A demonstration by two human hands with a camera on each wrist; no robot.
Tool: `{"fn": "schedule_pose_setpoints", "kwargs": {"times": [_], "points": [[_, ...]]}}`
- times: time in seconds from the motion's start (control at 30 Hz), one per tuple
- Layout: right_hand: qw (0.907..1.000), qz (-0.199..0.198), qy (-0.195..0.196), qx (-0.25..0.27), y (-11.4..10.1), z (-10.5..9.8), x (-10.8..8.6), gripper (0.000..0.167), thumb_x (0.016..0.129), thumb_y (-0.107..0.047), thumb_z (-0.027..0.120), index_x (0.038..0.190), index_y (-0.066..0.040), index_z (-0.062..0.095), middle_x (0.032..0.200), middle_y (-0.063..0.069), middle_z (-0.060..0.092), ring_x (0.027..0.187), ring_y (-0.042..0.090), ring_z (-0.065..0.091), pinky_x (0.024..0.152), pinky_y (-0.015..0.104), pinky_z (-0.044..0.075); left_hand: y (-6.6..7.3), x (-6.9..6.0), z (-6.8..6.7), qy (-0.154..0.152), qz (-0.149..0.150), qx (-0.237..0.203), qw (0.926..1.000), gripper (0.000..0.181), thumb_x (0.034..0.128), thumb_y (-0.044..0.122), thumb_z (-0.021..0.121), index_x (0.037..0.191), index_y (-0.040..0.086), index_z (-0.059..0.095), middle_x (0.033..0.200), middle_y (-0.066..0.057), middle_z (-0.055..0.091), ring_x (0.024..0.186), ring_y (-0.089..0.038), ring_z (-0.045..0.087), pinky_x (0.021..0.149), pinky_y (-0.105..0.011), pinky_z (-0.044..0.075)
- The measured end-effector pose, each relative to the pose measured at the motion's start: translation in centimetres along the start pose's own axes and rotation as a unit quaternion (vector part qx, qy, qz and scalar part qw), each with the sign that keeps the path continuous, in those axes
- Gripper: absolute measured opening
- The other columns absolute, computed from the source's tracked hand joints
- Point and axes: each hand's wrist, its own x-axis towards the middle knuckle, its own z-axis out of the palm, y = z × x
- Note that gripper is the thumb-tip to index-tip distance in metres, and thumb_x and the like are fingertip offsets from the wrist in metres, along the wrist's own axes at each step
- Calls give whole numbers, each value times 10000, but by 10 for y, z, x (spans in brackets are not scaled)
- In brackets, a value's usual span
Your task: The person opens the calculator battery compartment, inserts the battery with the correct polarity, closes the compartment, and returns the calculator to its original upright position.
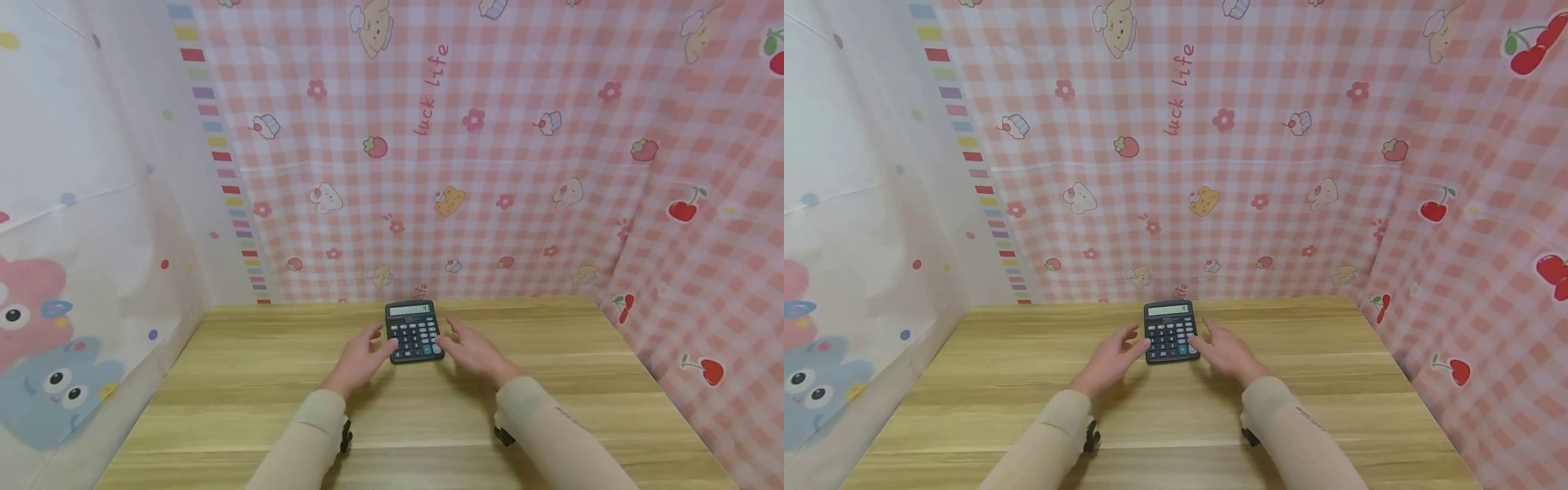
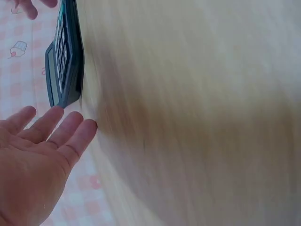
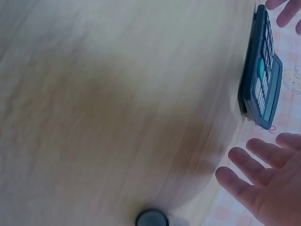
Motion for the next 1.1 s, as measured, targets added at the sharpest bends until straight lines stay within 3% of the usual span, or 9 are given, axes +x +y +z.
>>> {"fn": "schedule_pose_setpoints", "kwargs": {"times": [0.17, 0.3, 0.53, 0.73, 0.97, 1.1], "points": [[9999, -2, 40, 150, -3, 5, 6, 785, 1089, -532, 472, 1690, -60, 288, 1680, 239, 421, 1555, 448, 418, 1295, 620, 301, 4, 4, 9, -111, -2, -271, 9996, 699, 1063, 445, 625, 1619, 69, 430, 1609, -251, 510, 1417, -447, 579, 1179, -604, 475], [9998, 4, 73, 164, -5, 7, 8, 751, 1097, -484, 458, 1686, -48, 291, 1676, 244, 425, 1561, 442, 411, 1299, 607, 302, 7, 6, 14, -145, -116, -506, 9985, 714, 1065, 469, 612, 1626, 74, 416, 1631, -249, 486, 1439, -441, 563, 1193, -592, 464], [9993, 69, 85, 348, -12, 9, 11, 727, 1098, -430, 439, 1676, -13, 294, 1659, 269, 439, 1543, 452, 434, 1293, 599, 319, 11, 10, 21, 150, -453, -1001, 9938, 712, 1073, 503, 574, 1591, 29, 456, 1613, -251, 510, 1498, -417, 505, 1252, -562, 405], [9979, 189, 128, 608, -15, 12, 15, 699, 1109, -388, 413, 1666, 18, 295, 1641, 282, 458, 1531, 439, 455, 1292, 582, 331, 15, 12, 22, 236, -700, -1809, 9807, 662, 1106, 413, 527, 1575, -45, 437, 1557, -276, 547, 1401, -394, 595, 1122, -502, 549], [9848, 512, 130, 1655, -18, 13, 16, 685, 1115, -355, 427, 1660, 38, 293, 1715, 270, 335, 1615, 431, 305, 1337, 574, 221, 15, 14, 20, 327, -1131, -2480, 9616, 642, 1118, 446, 466, 1536, -42, 476, 1418, -231, 633, 1188, -281, 667, 999, -441, 604], [9717, 737, 122, 2243, -17, 14, 20, 654, 1124, -313, 415, 1656, 46, 291, 1666, 288, 410, 1490, 407, 494, 1230, 563, 428, 13, 14, 19, 346, -1181, -2868, 9501, 639, 1126, 411, 434, 1518, -94, 461, 1399, -295, 633, 1098, -269, 659, 955, -417, 620]]}}
